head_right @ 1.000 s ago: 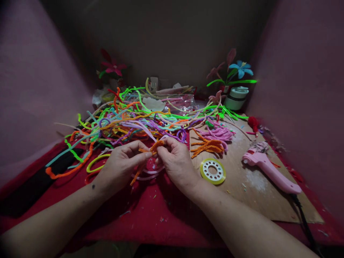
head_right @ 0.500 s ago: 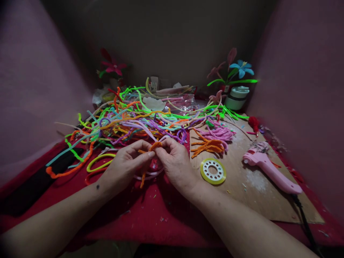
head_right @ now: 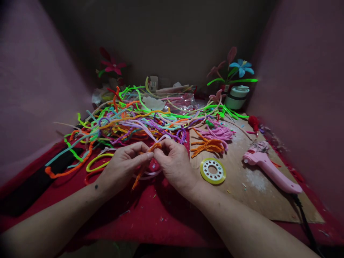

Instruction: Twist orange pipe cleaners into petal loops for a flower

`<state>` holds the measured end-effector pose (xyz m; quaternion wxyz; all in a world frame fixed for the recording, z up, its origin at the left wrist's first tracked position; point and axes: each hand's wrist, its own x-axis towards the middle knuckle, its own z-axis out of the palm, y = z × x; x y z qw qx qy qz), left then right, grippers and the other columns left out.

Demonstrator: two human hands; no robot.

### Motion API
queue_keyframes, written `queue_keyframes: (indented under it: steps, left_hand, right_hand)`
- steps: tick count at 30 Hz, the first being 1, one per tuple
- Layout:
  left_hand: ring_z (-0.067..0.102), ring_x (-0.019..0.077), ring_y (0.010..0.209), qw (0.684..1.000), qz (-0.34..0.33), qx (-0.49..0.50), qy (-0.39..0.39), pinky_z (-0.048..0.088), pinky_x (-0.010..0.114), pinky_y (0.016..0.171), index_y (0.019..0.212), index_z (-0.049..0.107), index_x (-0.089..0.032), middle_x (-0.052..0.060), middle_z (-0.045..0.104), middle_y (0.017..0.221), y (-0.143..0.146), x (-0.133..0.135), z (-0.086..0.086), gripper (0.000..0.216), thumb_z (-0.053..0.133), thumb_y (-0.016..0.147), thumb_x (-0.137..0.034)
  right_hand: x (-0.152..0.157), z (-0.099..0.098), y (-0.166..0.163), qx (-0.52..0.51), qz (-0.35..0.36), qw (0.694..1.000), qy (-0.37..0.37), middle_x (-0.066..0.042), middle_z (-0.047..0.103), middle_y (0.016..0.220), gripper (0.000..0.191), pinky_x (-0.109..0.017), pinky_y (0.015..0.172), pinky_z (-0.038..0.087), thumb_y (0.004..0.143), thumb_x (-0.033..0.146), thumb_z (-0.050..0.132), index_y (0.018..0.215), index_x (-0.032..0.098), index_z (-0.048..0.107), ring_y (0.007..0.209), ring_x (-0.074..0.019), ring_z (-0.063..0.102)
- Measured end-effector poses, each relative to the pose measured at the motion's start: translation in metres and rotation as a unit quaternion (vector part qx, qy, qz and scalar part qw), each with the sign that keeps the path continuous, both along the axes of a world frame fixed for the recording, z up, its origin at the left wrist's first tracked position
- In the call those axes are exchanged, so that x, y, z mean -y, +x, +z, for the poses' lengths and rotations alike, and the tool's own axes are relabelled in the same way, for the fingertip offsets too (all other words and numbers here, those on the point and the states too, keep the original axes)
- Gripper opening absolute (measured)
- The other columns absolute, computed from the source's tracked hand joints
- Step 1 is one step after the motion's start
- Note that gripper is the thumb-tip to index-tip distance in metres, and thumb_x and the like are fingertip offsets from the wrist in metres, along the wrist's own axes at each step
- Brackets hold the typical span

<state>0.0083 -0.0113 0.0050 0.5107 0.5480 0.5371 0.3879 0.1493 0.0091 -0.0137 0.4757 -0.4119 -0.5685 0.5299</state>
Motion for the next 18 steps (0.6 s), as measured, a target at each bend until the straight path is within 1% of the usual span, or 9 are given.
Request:
queue_keyframes:
  steps: [4,9,15,18]
  left_hand:
    - [0.042,0.0060,0.048,1.000,-0.002,0.008,-0.006,0.036,0.018,0.046,0.072,0.051,-0.016,-0.006,0.046,0.058,0.0012,0.0011,0.0010,0.018,0.060,0.076,-0.031]
    - [0.039,0.0053,0.044,1.000,-0.016,0.023,-0.009,0.033,0.017,0.043,0.076,0.052,-0.016,-0.006,0.046,0.056,0.0009,0.0015,-0.0001,0.017,0.058,0.078,-0.032]
    - [0.038,0.0050,0.044,0.999,-0.022,0.045,0.002,0.033,0.017,0.044,0.073,0.053,-0.016,-0.006,0.046,0.053,-0.0017,-0.0002,-0.0029,0.010,0.057,0.077,-0.024]
    - [0.038,0.0050,0.045,0.998,-0.022,0.052,0.003,0.032,0.017,0.044,0.073,0.052,-0.016,-0.006,0.046,0.054,-0.0028,-0.0007,-0.0037,0.009,0.056,0.077,-0.023]
  right_hand:
    - [-0.0001,-0.0018,0.0012,-0.011,0.010,1.000,0.000,0.002,0.055,0.065,0.005,-0.023,0.056,0.040,0.073,0.021,0.054,0.071,0.018,0.057,0.058,-0.0106,0.049]
    - [-0.0006,-0.0047,0.0021,-0.052,0.034,0.998,-0.028,0.003,0.054,0.064,0.008,-0.022,0.054,0.039,0.073,0.018,0.050,0.073,0.020,0.057,0.055,-0.0100,0.047]
    - [-0.0016,-0.0025,0.0013,-0.053,0.053,0.996,-0.040,0.004,0.054,0.061,0.008,-0.022,0.052,0.039,0.075,0.021,0.049,0.073,0.019,0.057,0.053,-0.0096,0.046]
    - [-0.0017,-0.0019,0.0005,-0.059,0.051,0.996,-0.047,0.003,0.054,0.062,0.007,-0.022,0.051,0.038,0.075,0.023,0.052,0.073,0.018,0.056,0.053,-0.0094,0.047]
